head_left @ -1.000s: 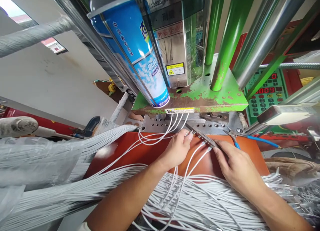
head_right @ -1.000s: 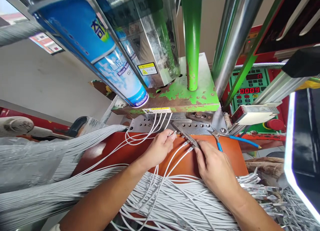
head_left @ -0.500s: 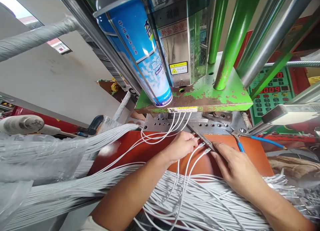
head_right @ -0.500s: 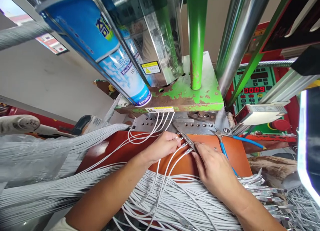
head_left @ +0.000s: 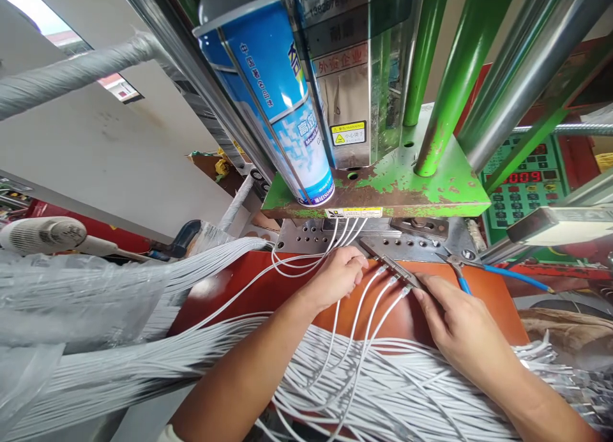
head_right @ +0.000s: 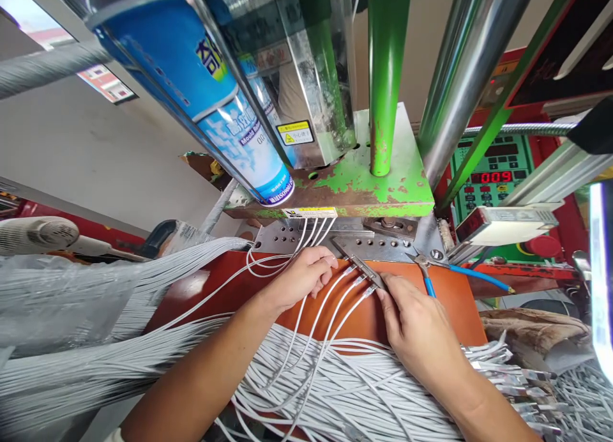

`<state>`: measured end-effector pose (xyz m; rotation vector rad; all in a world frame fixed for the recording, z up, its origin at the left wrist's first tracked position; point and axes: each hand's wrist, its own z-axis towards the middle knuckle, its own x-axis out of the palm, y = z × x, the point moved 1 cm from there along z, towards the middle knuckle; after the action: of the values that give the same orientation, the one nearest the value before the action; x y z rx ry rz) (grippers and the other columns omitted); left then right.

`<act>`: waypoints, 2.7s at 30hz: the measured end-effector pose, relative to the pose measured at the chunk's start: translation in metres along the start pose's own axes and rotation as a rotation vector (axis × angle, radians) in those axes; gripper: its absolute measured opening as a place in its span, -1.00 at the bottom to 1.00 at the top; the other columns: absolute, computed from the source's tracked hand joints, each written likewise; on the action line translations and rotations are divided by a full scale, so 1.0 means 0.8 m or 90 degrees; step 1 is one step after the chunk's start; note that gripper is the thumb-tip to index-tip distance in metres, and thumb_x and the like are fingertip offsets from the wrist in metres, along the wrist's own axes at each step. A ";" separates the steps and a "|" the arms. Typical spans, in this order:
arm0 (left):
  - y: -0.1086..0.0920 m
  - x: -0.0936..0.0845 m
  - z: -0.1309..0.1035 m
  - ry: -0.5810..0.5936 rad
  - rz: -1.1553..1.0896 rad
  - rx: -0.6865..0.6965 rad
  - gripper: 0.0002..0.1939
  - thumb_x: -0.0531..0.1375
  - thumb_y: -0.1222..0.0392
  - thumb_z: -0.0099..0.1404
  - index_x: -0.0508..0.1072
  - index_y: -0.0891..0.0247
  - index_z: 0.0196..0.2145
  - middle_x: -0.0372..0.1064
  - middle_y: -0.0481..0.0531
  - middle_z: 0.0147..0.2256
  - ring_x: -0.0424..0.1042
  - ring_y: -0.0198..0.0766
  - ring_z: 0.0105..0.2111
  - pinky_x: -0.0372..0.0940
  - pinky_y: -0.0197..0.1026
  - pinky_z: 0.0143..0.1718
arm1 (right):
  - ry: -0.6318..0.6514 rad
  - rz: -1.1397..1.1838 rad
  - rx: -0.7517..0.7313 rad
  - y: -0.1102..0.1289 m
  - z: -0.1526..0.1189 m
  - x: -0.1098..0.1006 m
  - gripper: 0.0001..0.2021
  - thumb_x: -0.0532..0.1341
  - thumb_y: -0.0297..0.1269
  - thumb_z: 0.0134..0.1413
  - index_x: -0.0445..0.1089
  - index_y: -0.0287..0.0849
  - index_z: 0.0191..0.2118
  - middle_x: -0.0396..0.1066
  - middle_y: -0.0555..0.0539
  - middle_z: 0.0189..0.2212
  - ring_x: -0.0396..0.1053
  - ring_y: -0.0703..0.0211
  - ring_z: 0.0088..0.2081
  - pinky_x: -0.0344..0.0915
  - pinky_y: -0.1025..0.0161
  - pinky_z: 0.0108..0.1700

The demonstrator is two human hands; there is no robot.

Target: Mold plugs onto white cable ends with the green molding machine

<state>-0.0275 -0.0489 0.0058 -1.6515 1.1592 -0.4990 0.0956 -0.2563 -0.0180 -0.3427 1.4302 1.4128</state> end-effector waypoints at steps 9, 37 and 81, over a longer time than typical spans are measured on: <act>-0.005 0.001 0.009 0.041 -0.010 -0.026 -0.76 0.12 0.23 0.42 0.48 0.40 -0.36 0.30 -0.11 -0.57 0.14 -0.51 -0.76 0.05 -0.39 -0.74 | 0.020 -0.019 -0.052 0.005 -0.001 0.004 -0.75 -0.03 -0.17 0.49 0.34 -0.10 0.00 0.53 -0.11 -0.14 0.52 0.00 -0.19 0.37 0.08 -0.13; 0.002 -0.013 -0.012 -0.010 0.338 0.136 -0.62 0.16 0.11 0.33 0.22 0.26 -0.60 -0.03 -0.17 -0.62 -0.04 -0.43 -0.58 -0.12 -0.28 -0.54 | 0.038 -0.002 -0.165 -0.003 -0.003 -0.002 -0.71 0.02 -0.26 0.48 0.40 -0.20 0.10 0.55 -0.15 0.01 0.56 0.02 -0.07 0.47 0.12 -0.10; -0.003 0.071 -0.060 -0.014 0.644 0.264 -0.70 0.10 0.15 0.45 0.56 0.25 -0.35 0.52 0.19 -0.36 0.51 -0.04 -0.31 0.31 -0.08 -0.24 | 0.049 0.006 -0.072 0.007 0.007 0.002 -0.72 -0.01 -0.26 0.46 0.41 -0.18 0.01 0.37 -0.19 -0.16 0.33 -0.02 -0.09 0.34 0.01 -0.02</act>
<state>-0.0378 -0.1222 0.0152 -0.5760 1.5635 -0.0463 0.0930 -0.2493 -0.0152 -0.4668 1.4178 1.5054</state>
